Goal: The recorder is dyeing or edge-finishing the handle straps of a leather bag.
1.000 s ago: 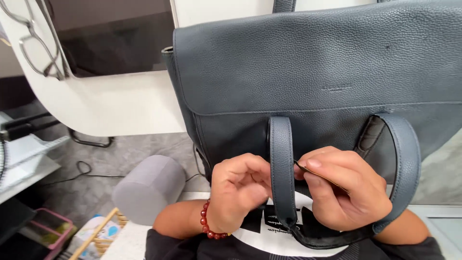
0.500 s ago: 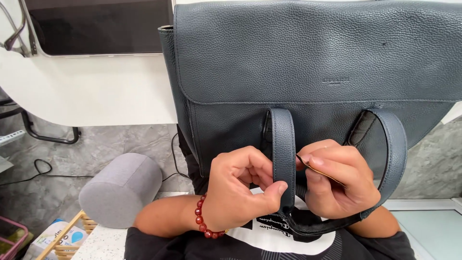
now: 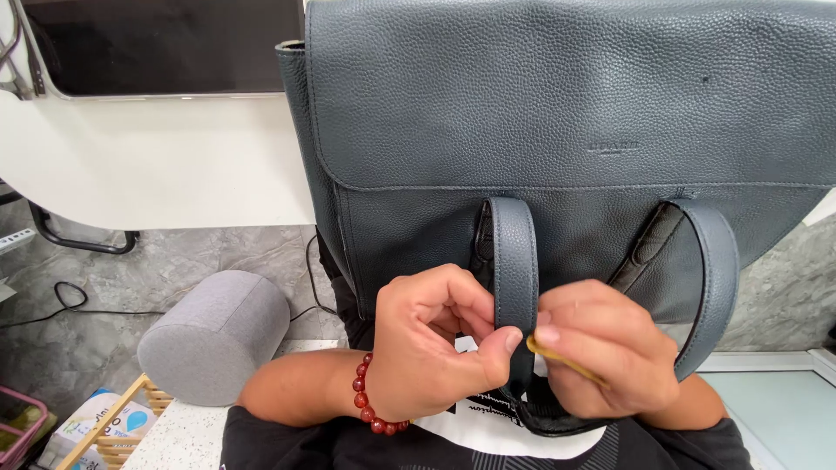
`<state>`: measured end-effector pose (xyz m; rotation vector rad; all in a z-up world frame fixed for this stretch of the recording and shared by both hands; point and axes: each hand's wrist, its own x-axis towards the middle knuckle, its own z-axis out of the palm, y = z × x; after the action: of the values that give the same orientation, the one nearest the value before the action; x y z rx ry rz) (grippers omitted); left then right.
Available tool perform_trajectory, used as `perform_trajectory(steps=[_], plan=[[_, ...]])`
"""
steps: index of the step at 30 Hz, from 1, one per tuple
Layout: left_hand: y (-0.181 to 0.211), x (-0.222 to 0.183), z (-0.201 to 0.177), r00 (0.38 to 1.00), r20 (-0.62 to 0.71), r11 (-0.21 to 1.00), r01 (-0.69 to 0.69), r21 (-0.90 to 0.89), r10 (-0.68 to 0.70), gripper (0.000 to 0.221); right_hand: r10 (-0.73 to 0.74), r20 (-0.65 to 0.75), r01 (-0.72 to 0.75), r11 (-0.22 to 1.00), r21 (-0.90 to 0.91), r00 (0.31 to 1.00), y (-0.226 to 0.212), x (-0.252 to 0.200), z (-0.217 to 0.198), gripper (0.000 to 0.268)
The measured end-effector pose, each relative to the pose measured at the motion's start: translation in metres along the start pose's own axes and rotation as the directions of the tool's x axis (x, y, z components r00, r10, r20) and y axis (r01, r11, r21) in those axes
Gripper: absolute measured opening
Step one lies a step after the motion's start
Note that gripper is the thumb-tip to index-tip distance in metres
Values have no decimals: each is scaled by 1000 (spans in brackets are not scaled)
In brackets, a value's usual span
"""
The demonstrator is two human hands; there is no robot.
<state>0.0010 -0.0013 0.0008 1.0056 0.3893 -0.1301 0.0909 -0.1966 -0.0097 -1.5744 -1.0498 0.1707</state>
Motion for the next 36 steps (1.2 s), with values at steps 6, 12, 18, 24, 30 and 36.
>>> perform_trajectory(steps=[6,12,18,24,30,36], plan=[[0,1,1,999,-29,1000,-17,21,18,19,-109,13,108,993,50,994,6,-3,3,30],[-2,-1,1,999,-37,1000,-22,-8,22,20,-75,-150,75,997,-4,986,8,-2,14,28],[0,-1,0,999,-41,1000,-8,-22,7,17,-190,-94,200,974,107,977,13,2,15,32],[1,-2,2,997,-81,1000,-11,-4,11,17,-120,-47,121,992,23,992,8,19,7,29],[4,-1,0,997,-71,999,-12,-36,10,16,-60,-64,65,995,73,996,15,2,8,32],[5,0,3,997,-76,999,-9,-51,6,16,-26,7,24,987,158,1000,14,-1,4,31]])
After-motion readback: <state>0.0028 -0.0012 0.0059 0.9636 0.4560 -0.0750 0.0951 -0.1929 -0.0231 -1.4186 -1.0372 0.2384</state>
